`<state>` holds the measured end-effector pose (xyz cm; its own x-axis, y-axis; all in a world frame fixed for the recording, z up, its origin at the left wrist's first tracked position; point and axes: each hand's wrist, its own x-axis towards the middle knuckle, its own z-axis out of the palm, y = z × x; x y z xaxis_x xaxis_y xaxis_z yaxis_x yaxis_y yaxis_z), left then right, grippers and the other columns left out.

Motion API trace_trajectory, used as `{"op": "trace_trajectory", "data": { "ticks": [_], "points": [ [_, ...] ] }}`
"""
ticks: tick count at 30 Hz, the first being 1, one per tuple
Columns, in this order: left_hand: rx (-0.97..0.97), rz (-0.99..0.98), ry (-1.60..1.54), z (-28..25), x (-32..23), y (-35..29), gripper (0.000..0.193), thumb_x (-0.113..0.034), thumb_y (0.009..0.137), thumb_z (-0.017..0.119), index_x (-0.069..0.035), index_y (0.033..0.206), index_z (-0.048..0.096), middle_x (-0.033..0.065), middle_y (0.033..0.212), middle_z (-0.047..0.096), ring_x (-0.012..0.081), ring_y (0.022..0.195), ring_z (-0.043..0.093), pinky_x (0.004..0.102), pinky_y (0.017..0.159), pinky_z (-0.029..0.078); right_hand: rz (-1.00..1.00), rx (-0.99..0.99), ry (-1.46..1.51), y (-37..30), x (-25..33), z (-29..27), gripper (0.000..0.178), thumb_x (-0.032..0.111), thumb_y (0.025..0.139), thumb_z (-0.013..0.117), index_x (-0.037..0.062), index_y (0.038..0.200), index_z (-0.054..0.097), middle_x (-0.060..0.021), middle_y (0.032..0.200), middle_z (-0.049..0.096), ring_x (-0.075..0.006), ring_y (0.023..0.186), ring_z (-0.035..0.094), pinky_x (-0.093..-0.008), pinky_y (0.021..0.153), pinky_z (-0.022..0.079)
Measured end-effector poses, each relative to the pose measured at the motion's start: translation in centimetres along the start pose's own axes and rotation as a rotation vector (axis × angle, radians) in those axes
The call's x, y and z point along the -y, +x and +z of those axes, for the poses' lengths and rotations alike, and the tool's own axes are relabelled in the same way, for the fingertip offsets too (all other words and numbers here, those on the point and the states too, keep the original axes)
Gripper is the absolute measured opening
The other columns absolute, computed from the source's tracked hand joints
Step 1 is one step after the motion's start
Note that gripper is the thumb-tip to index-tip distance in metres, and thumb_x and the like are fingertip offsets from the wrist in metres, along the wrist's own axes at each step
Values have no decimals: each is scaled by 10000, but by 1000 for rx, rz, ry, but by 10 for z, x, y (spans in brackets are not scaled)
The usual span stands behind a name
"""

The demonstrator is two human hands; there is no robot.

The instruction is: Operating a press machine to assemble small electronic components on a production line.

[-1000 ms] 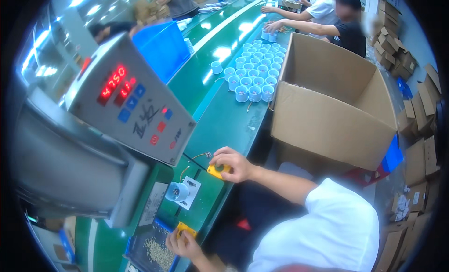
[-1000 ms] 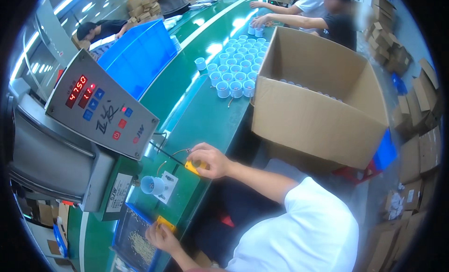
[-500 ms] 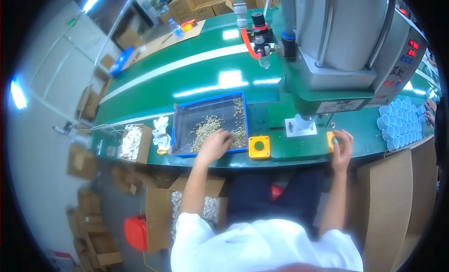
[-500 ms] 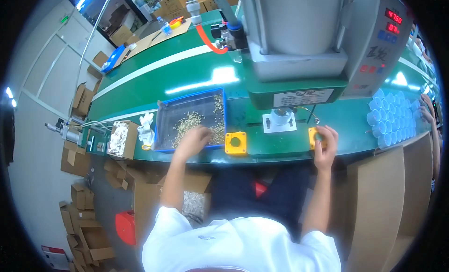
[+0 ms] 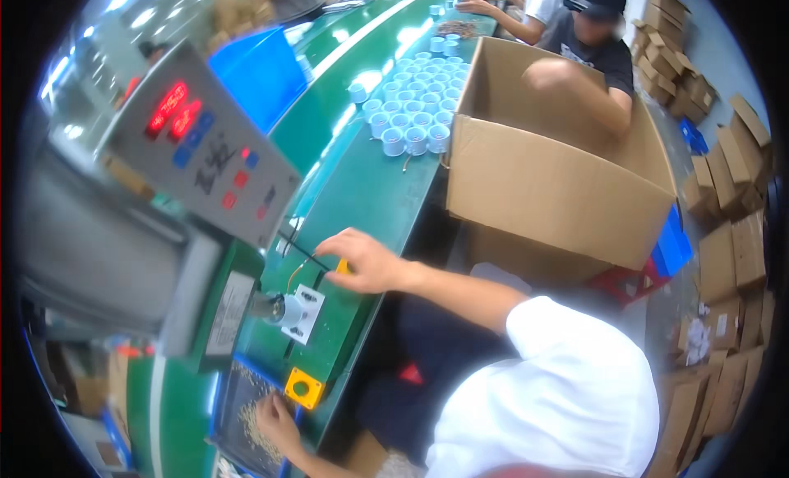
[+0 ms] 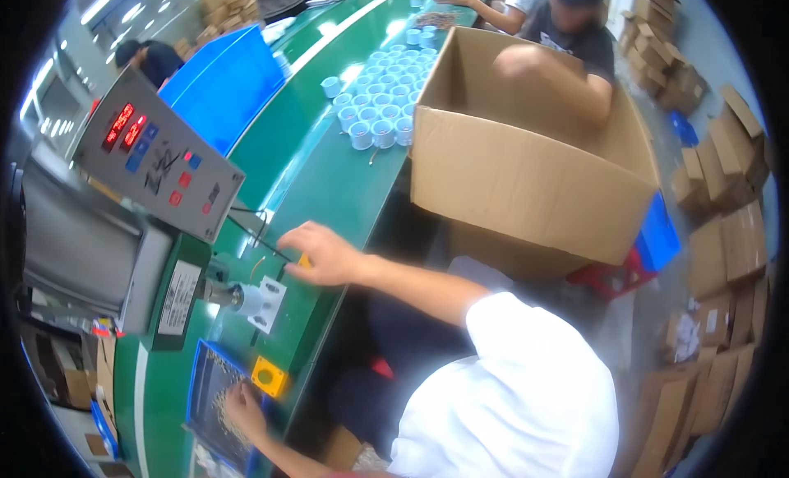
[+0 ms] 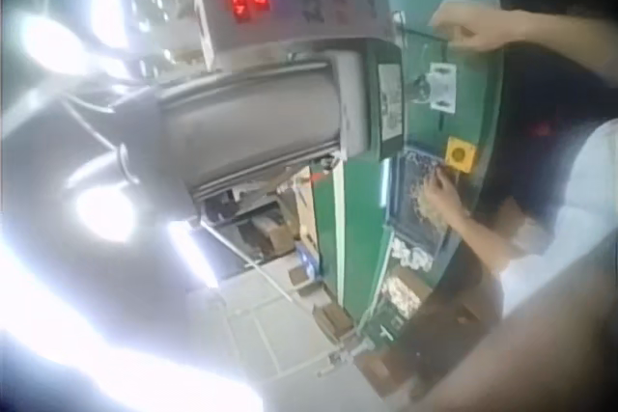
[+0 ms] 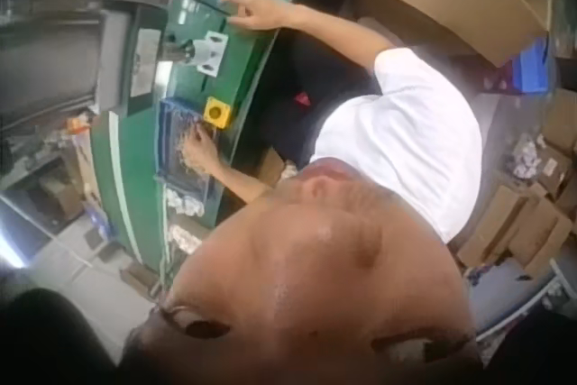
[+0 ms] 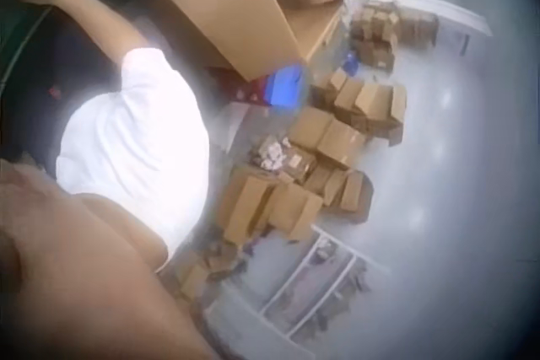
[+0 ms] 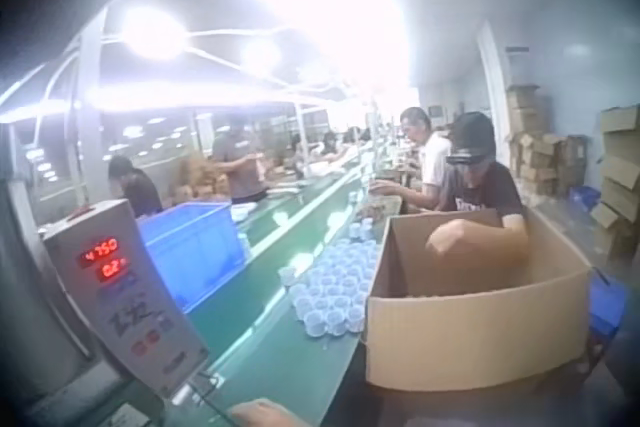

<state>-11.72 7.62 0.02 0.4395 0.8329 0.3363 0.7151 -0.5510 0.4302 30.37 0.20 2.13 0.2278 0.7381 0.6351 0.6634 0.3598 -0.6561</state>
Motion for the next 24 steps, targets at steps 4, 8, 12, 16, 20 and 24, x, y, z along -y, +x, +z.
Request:
{"op": "trace_trajectory", "data": {
  "ticks": [4, 8, 12, 16, 20, 24],
  "points": [
    [17, -107, -80, 6, -9, 3, 220, -125, 984, 612, 38, 1044, 746, 182, 997, 701, 346, 941, 669, 422, 823, 525, 47, 29, 39, 9, 27, 9, 549, 272, 844, 806, 30, 1304, 627, -178, 1430, 562, -348, 1298, 526, -431, 1096, 451],
    [28, -44, -3, 4, -13, 2, 225, -132, 983, 623, 37, 1060, 749, 178, 996, 705, 350, 938, 674, 423, 825, 527, 113, 21, 123, 13, 44, 28, 639, 339, 808, 842, 58, 1341, 627, -221, 1560, 395, -407, 1424, 372, -484, 1165, 375],
    [7, -63, 51, 1, -15, -2, 226, -142, 984, 633, 31, 1065, 753, 175, 999, 710, 349, 931, 680, 422, 825, 528, -3, -38, -29, 22, 52, 34, 703, 361, 763, 870, 107, 1372, 627, -226, 1619, 266, -447, 1488, 233, -544, 1203, 291],
    [-12, -68, 76, 1, -13, -1, 221, -145, 981, 645, 30, 1058, 756, 173, 997, 714, 346, 920, 683, 422, 821, 528, -8, -26, -27, 22, 58, 47, 704, 350, 711, 899, 142, 1335, 647, -214, 1615, 246, -467, 1500, 182, -575, 1205, 257],
    [-27, -93, 110, 5, -15, 2, 165, -71, 963, 653, 46, 1041, 739, 186, 999, 703, 350, 901, 684, 409, 802, 536, -13, -221, 107, 19, 49, 37, 706, 326, 668, 921, 123, 1286, 646, -202, 1603, 248, -446, 1508, 171, -552, 1195, 276],
    [-71, -70, 105, 4, -14, 3, 156, -81, 960, 663, 42, 1017, 740, 172, 967, 700, 333, 872, 687, 402, 780, 535, 95, -616, 181, 39, -6, 4, 709, 315, 683, 922, 79, 1275, 612, -200, 1408, 503, -323, 1330, 493, -503, 1153, 334]
  ]
}}
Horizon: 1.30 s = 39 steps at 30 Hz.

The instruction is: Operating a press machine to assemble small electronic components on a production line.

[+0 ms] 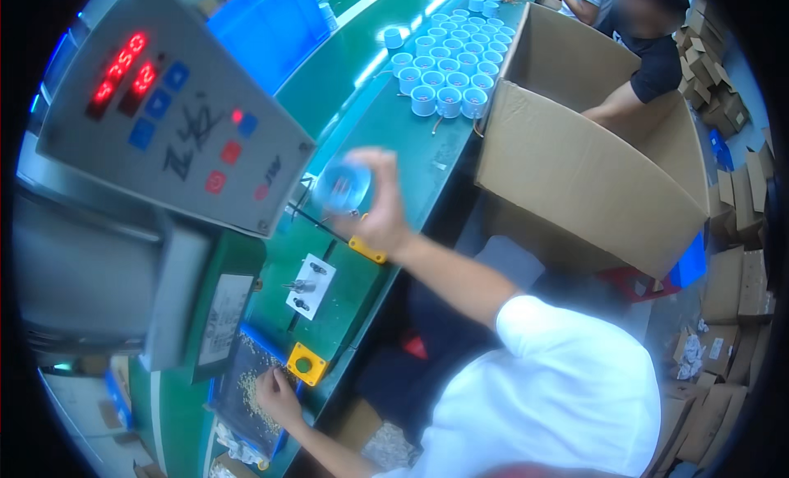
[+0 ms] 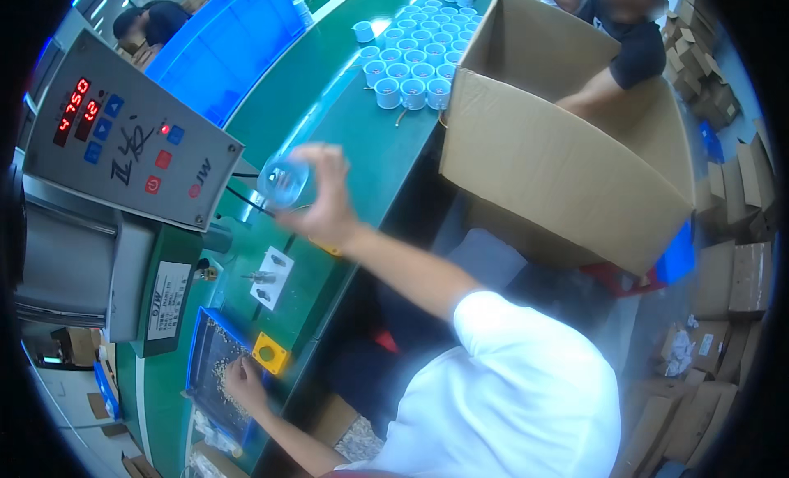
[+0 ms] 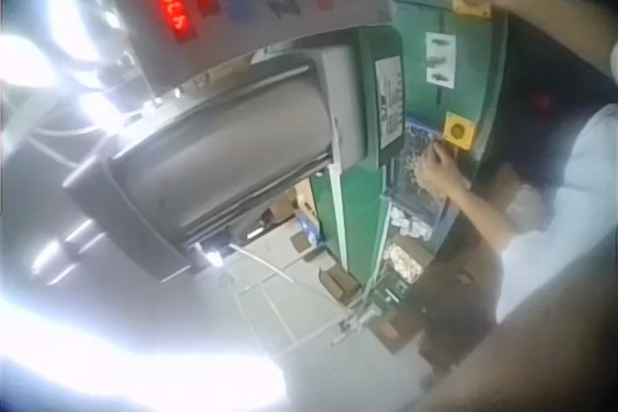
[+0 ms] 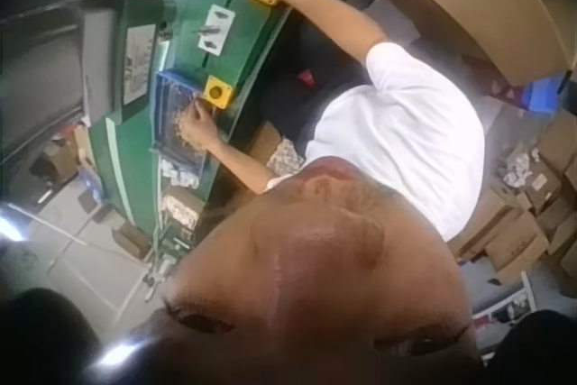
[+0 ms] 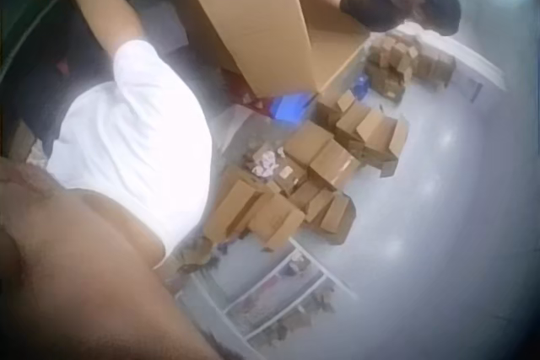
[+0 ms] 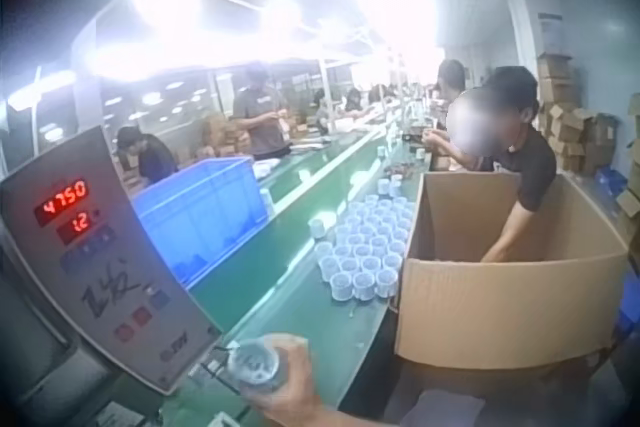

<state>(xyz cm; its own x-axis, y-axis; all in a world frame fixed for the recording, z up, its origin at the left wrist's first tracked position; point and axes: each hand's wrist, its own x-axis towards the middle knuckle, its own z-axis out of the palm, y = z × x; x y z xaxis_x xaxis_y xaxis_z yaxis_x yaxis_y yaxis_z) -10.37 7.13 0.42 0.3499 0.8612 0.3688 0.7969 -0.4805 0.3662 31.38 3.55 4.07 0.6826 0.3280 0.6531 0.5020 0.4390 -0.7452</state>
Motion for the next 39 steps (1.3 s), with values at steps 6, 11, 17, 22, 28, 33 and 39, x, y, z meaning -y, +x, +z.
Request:
{"op": "trace_trajectory", "data": {
  "ticks": [6, 11, 17, 22, 28, 33, 39],
  "points": [
    [56, -103, -2, 2, 1, -10, 198, -131, 972, 652, 30, 1014, 759, 162, 927, 707, 308, 834, 674, 397, 749, 520, 185, 310, -623, 123, -169, 43, 791, 535, 854, 755, 171, 1501, 479, -152, 1250, 686, -330, 1257, 587, -518, 1134, 325],
    [43, -48, -44, 5, -2, -3, 132, -71, 943, 680, 42, 984, 736, 164, 907, 681, 308, 777, 660, 386, 716, 518, 67, 531, -961, 150, -234, 40, 750, 515, 869, 740, 179, 1497, 504, -135, 1311, 672, -338, 1303, 560, -529, 1131, 331],
    [47, -92, 21, 0, 2, -6, 186, -135, 971, 657, 21, 1001, 754, 163, 910, 703, 312, 839, 680, 394, 750, 521, -201, 320, -935, 152, -178, -8, 543, 470, 860, 740, 130, 1275, 659, -108, 1314, 613, -335, 1272, 547, -517, 1088, 378],
    [19, -66, 14, 2, 12, -8, 183, -145, 978, 663, 14, 1008, 749, 167, 913, 710, 312, 829, 693, 391, 751, 532, -181, 301, -1417, 132, -141, -104, 307, 319, 823, 780, 103, 1040, 751, -109, 1284, 589, -339, 1250, 534, -500, 1073, 411],
    [-41, -1, -58, 11, 9, -1, 198, -137, 1000, 652, 24, 1066, 746, 178, 919, 723, 315, 822, 701, 383, 760, 543, -361, 253, -779, 88, -90, -98, 195, 230, 962, 730, 54, 1036, 688, -203, 1445, 546, -384, 1361, 497, -514, 1107, 411],
    [-38, -90, -46, 6, -6, 0, 172, -115, 969, 690, -11, 1080, 771, 144, 943, 724, 293, 785, 692, 362, 719, 547, 5, 432, 417, -24, 27, -23, 465, 61, 881, 825, 21, 1265, 568, -221, 1403, 599, -273, 1291, 599, -388, 1078, 498],
    [-49, -98, -99, 2, -6, -2, 168, -104, 950, 724, 20, 1054, 769, 137, 924, 728, 237, 780, 695, 330, 704, 525, -259, 521, -49, -59, 68, 36, 604, 145, 780, 913, 28, 1283, 600, -147, 1299, 690, -294, 1193, 669, -392, 978, 560]
  ]
}}
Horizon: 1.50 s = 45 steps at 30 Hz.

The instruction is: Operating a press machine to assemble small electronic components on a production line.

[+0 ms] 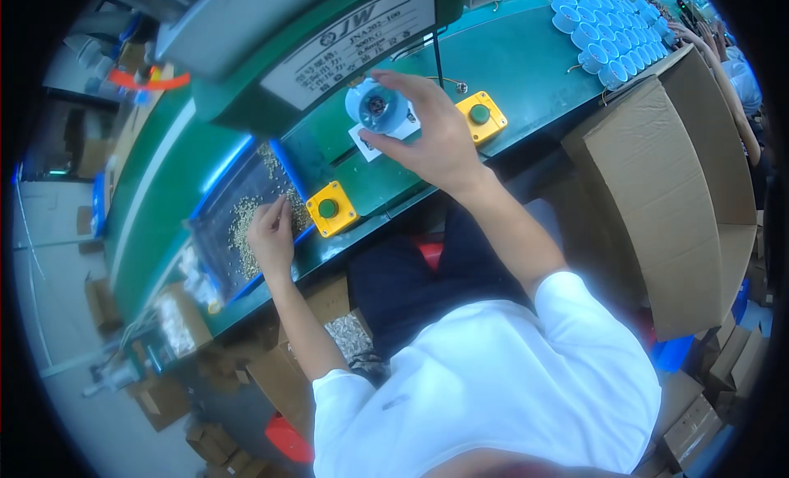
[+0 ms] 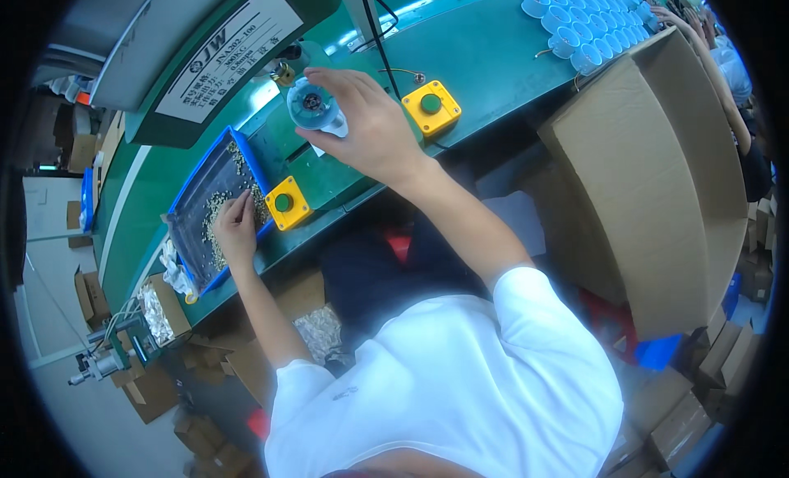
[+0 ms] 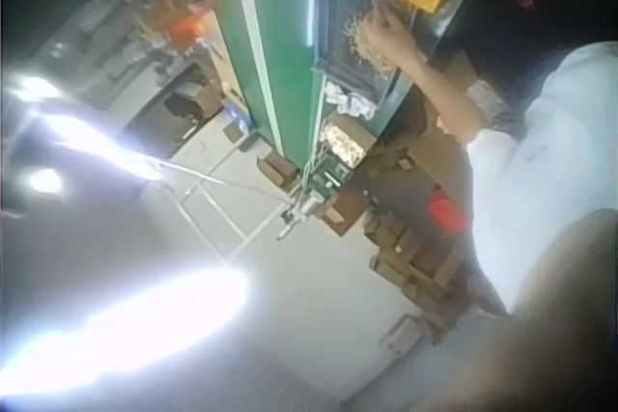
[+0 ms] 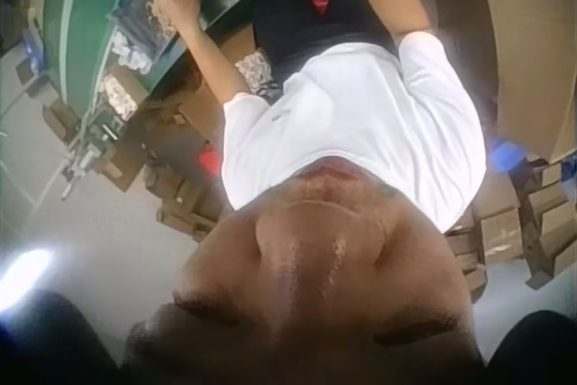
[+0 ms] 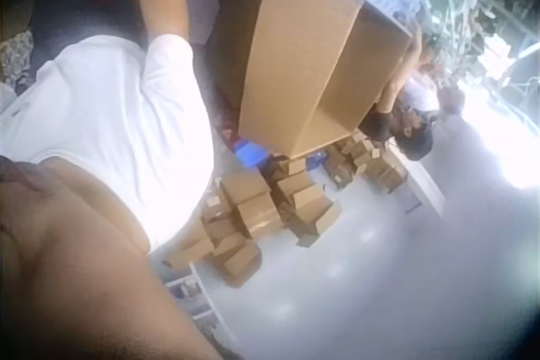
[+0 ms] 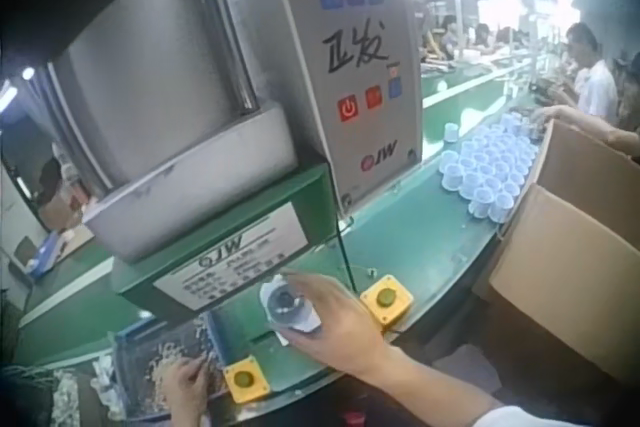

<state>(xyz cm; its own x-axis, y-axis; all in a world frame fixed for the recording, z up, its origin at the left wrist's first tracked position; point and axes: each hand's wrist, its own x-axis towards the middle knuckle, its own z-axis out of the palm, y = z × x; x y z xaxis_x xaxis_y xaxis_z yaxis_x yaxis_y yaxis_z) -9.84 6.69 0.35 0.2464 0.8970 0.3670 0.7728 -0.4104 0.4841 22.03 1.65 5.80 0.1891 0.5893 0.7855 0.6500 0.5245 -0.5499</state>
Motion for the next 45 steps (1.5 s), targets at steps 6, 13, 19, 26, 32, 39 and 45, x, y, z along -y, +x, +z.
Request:
{"op": "trace_trajectory", "data": {
  "ticks": [6, 13, 19, 26, 32, 39, 45],
  "points": [
    [-19, -2, -79, 1, 12, -3, 153, -94, 910, 780, 19, 1013, 775, 125, 949, 741, 176, 754, 692, 295, 685, 520, -16, 45, -177, 10, 6, 1, 615, 224, 779, 906, 12, 1283, 625, -137, 1295, 690, -319, 1158, 670, -395, 972, 560],
    [-90, 20, -42, -4, 6, -8, 122, -68, 903, 779, 14, 993, 773, 141, 1000, 758, 209, 812, 722, 303, 735, 543, 121, 272, -359, 18, 6, -3, 602, 299, 804, 880, 6, 1270, 636, -136, 1225, 706, -345, 1131, 658, -424, 965, 549],
    [-171, 344, -166, 24, -40, -41, 81, -20, 892, 740, -26, 971, 724, 139, 1087, 742, 346, 1055, 675, 426, 952, 523, 129, -139, -356, -74, -70, -61, 231, 114, 862, 742, 18, 1068, 698, -151, 1016, 721, -349, 971, 662, -439, 839, 537],
    [-127, 465, 107, 14, -59, -27, 94, -22, 837, 765, -32, 912, 710, 124, 946, 706, 356, 991, 660, 461, 888, 507, 35, -146, -377, -66, -73, -79, 147, 117, 794, 716, 37, 918, 707, -124, 908, 699, -339, 917, 656, -429, 831, 529],
    [-43, 489, 95, 3, -77, -9, 80, -47, 841, 770, -41, 901, 716, 106, 886, 695, 341, 980, 673, 448, 860, 497, 134, -217, -124, -68, -92, -70, 171, 167, 760, 710, 53, 887, 710, -97, 878, 686, -302, 893, 646, -434, 901, 490],
    [1, 536, 116, -5, -81, 2, 73, -60, 836, 780, -43, 871, 719, 98, 855, 701, 333, 1003, 689, 455, 875, 500, -162, -38, -333, -59, -95, -74, 227, 225, 727, 727, 67, 891, 723, -63, 823, 663, -274, 870, 647, -442, 932, 479],
    [-33, 597, 285, 0, -86, -7, 108, -113, 865, 782, -18, 890, 737, 158, 936, 721, 370, 1039, 683, 469, 902, 516, -327, 57, -230, -44, -108, -82, 262, 284, 731, 748, 91, 907, 731, -43, 797, 651, -259, 859, 649, -446, 945, 485]
  ]
}}
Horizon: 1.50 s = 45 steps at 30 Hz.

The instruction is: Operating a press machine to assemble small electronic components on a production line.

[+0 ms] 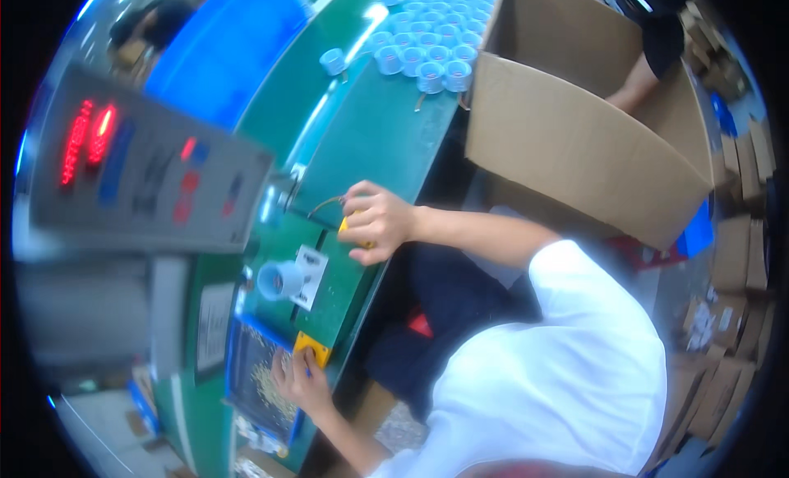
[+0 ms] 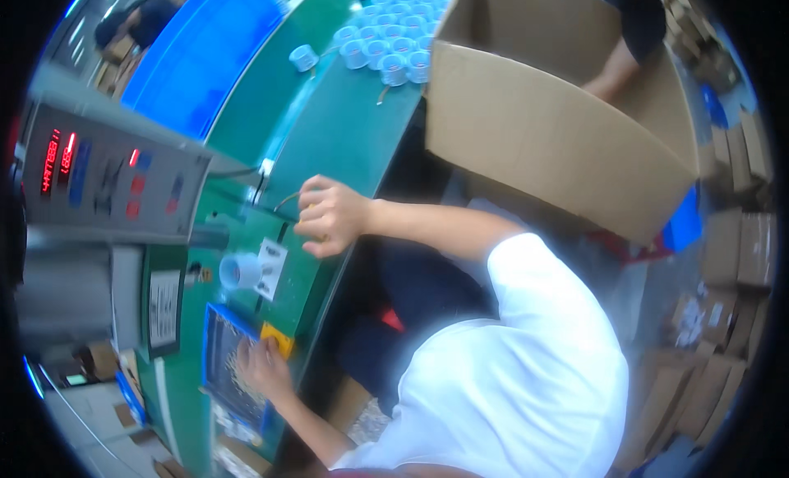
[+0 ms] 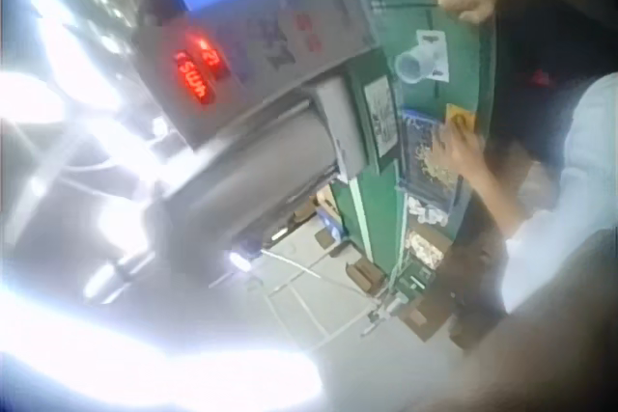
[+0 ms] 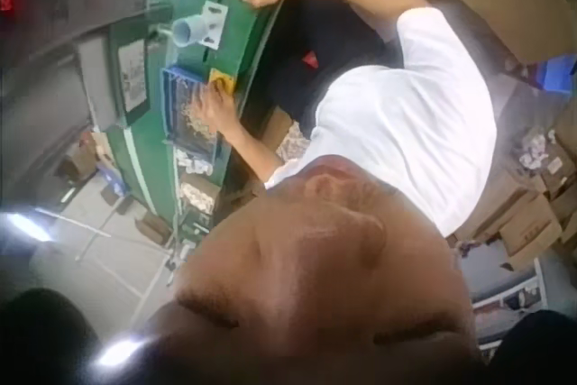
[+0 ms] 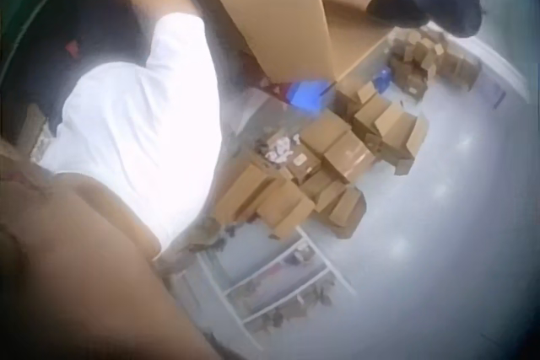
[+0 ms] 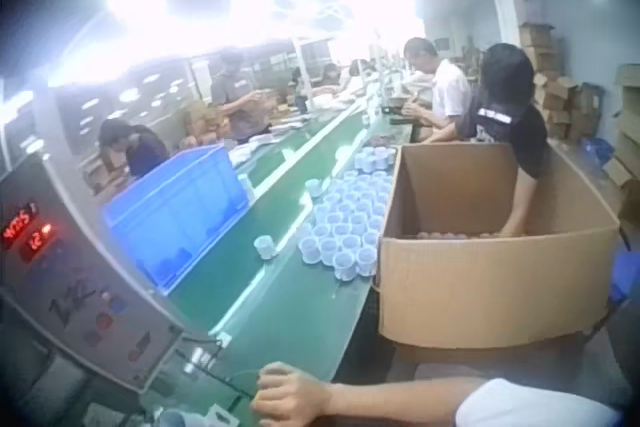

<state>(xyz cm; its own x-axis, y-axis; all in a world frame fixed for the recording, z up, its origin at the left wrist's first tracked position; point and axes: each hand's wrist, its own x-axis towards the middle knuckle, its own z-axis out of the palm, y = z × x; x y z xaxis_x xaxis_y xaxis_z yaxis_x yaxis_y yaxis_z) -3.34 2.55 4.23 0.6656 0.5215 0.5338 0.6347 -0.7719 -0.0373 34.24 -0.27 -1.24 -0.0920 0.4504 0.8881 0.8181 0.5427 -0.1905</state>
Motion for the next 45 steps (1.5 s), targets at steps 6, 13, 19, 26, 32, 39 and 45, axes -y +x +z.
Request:
{"op": "trace_trajectory", "data": {
  "ticks": [6, 13, 19, 26, 32, 39, 45],
  "points": [
    [3, -375, -143, 19, 26, -30, 231, -195, 977, 709, 31, 1017, 741, 208, 1109, 734, 351, 1055, 678, 429, 905, 534, 119, -113, 196, 2, -10, -9, 279, 260, 768, 760, 94, 990, 726, -53, 878, 666, -255, 885, 646, -450, 936, 496],
    [-152, -1094, -354, 46, -4, 31, 372, -239, 1023, 681, 88, 1200, 696, 192, 1144, 737, 277, 1009, 686, 370, 905, 537, 467, -24, 498, -22, -14, 16, 264, 208, 782, 766, 85, 1011, 721, -75, 917, 697, -287, 923, 649, -409, 817, 537],
    [-70, -902, -119, 49, 6, 27, 395, -246, 1041, 640, 111, 1194, 710, 218, 1193, 745, 317, 1046, 704, 373, 927, 547, 519, -61, 538, -28, -19, 14, 237, 205, 780, 751, 89, 985, 720, -56, 900, 696, -276, 914, 650, -399, 785, 545],
    [-37, -754, -99, 54, 31, 13, 382, -228, 1020, 680, 102, 1210, 712, 200, 1216, 744, 301, 1076, 707, 371, 956, 547, 514, -98, 552, -29, -20, 14, 181, 230, 775, 704, 109, 908, 723, -68, 844, 695, -312, 869, 655, -449, 752, 552],
    [-23, -918, -142, 32, -14, 32, 431, -277, 1006, 705, 79, 1248, 709, 216, 1243, 731, 317, 1097, 704, 385, 998, 527, 516, 17, 575, -22, -17, 13, 216, 226, 776, 748, 97, 949, 756, -96, 896, 721, -324, 902, 683, -447, 777, 565],
    [-138, -884, -345, 42, 10, 18, 313, -243, 994, 721, 40, 1121, 758, 153, 1043, 771, 209, 961, 704, 325, 869, 534, 566, 85, 573, -17, -14, 7, 238, 169, 821, 759, 74, 1040, 759, -124, 1024, 733, -306, 1022, 690, -411, 937, 545],
    [-198, -523, -628, -10, -3, 90, 170, -125, 911, 810, 32, 958, 765, 11, 796, 599, 94, 725, 529, 227, 651, 421, 617, 169, 682, -18, -18, 0, 322, 228, 902, 670, 6, 1129, 725, -151, 1148, 717, -287, 1105, 671, -376, 1004, 503]
  ]
}}
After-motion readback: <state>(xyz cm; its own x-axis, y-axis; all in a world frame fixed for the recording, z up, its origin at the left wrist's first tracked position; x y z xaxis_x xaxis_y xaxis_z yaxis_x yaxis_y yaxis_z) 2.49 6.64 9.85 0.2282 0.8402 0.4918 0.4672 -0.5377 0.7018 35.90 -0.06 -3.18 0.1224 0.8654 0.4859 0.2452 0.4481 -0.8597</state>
